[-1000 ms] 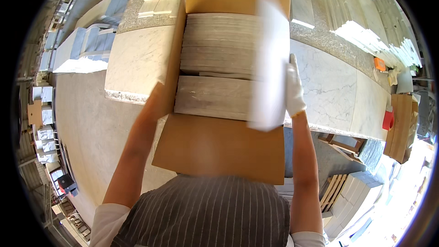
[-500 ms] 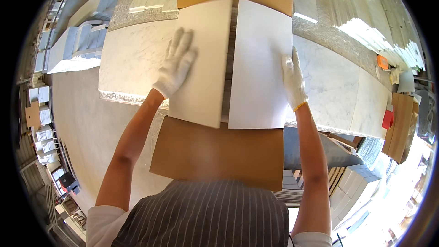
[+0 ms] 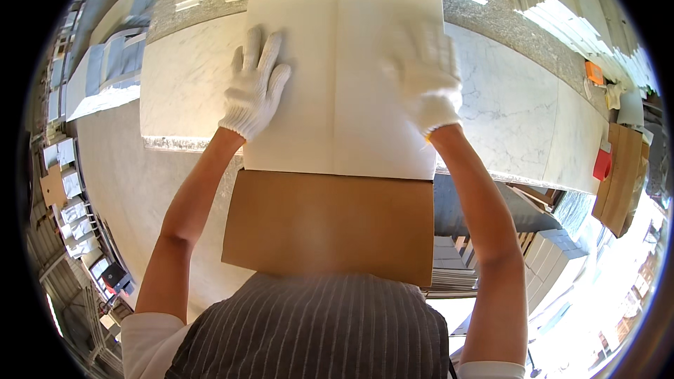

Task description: The person wraps rectangular white foam blocks in clear plastic film and places them into a cardboard box. They then use a handheld tape dispenser to seal the box flaps shut. The process is repeated for multiple foam blocks in a warehouse setting.

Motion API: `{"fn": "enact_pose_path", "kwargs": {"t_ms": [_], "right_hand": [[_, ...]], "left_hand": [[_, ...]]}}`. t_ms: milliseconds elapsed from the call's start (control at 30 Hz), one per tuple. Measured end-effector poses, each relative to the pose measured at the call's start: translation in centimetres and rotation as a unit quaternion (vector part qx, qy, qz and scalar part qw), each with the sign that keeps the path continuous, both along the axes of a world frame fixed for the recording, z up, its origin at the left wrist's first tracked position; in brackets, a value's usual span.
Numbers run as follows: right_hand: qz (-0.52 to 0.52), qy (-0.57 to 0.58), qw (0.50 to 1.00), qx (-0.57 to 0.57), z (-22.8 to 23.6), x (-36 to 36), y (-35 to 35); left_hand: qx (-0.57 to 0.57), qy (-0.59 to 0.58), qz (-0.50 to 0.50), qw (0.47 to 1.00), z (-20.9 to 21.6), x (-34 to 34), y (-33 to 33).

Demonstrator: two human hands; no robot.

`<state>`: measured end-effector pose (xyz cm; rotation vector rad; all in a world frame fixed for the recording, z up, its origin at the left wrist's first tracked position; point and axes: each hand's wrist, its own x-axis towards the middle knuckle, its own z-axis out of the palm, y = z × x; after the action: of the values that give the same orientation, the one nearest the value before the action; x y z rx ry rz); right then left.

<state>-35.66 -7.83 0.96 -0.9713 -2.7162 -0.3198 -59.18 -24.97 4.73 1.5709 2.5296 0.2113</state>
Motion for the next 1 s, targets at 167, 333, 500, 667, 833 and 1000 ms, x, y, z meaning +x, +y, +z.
{"fn": "enact_pose_path", "kwargs": {"t_ms": [167,333,500,667,833,1000], "right_hand": [[0.24,0.05,0.962,-0.117,3.1,-7.1,-3.0],[0.278,0.111,0.95,-0.088,3.4,-7.6,-3.4],[0.287,0.12,0.945,-0.104,3.5,-7.3,-3.7],[0.295,0.091,0.945,-0.112,3.6,-7.8,-4.0],[0.314,0.064,0.94,-0.112,3.3,-7.3,-2.5],[0.332,-0.05,0.921,-0.197,4.5,-7.2,-1.2]], "left_hand": [[0.027,-0.031,-0.014,0.999,0.6,-0.6,-0.4],[0.244,-0.255,0.015,0.936,-1.1,-3.2,-7.9],[0.307,-0.295,0.117,0.897,-10.8,2.9,-25.9],[0.317,-0.345,0.03,0.883,-13.1,14.9,-22.1],[0.339,0.031,-0.214,0.916,0.9,11.8,-11.4],[0.276,0.095,-0.207,0.934,0.0,11.6,-10.5]]}}
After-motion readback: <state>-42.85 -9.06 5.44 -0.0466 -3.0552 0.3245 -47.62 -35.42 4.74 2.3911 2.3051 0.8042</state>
